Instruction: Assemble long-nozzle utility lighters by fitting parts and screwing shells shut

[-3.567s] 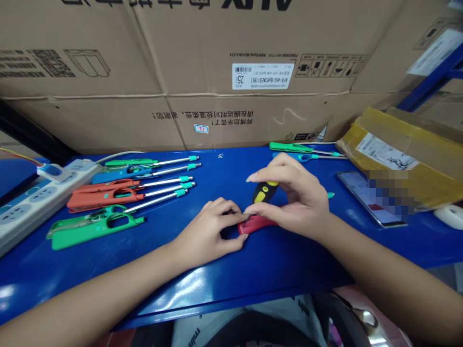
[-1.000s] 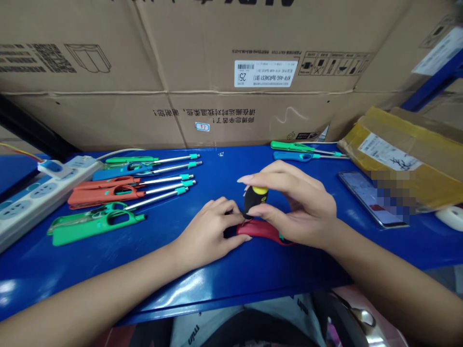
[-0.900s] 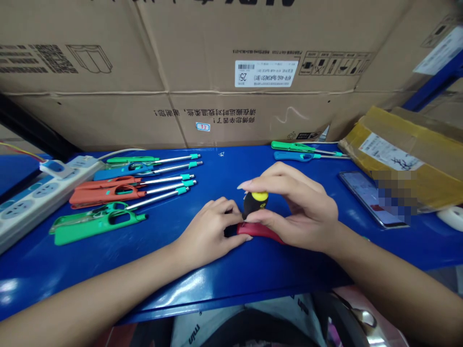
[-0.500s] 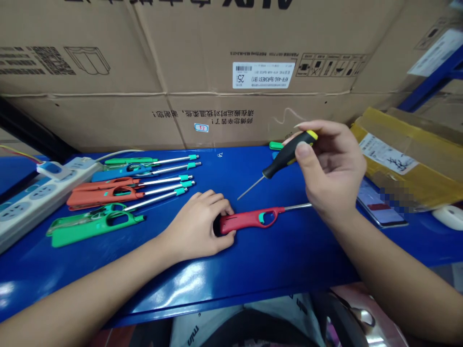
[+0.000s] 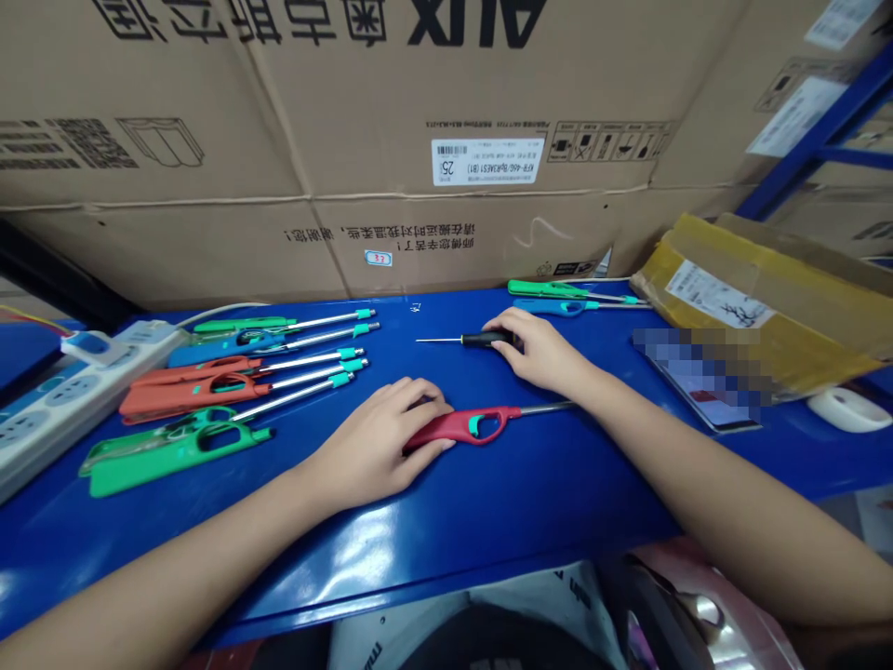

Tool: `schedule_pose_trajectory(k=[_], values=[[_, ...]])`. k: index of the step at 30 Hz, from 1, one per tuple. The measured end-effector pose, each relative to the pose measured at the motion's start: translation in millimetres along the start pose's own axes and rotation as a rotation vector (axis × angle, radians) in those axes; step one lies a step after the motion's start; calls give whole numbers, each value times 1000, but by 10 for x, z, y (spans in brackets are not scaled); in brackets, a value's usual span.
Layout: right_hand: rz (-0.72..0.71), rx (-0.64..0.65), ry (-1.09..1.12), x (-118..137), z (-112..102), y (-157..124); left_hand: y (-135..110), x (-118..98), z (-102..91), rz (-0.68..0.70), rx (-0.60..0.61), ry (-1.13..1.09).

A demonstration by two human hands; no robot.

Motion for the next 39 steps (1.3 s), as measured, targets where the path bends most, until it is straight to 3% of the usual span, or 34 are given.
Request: schedule_pose_trajectory(k=[4, 10, 14, 19, 24, 28, 35, 39], values=[[-22, 26, -172, 17, -315, -36, 2, 79, -107, -48, -27, -77], [104, 359, -178, -29, -721, -168, 8, 398, -278, -310, -241, -300], [47, 348, -205, -18, -842, -194, -30, 554, -223, -510, -269, -633], [14, 430, -125, 65, -730, -192, -25, 570, -169, -568, -257, -792], [-116, 602, -34, 429, -256, -257, 0, 491, -103, -495, -220, -697], [-181, 603, -19, 599, -37, -292, -3, 428, -64, -419, -207, -623], [-166, 479, 11, 575, -248, -266, -48, 499, -3, -519, -229, -775], [-200, 480, 4, 590, -265, -259, -53, 512, 0, -542, -239, -807]])
Point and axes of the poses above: each hand's wrist, its own y-axis towards the middle knuckle, its own z-axis out of the palm, x = y × z, the point moved 6 cm from there along y, towards the middle knuckle, and after that the axes turned 2 degrees about -y, right-handed, at the moved point
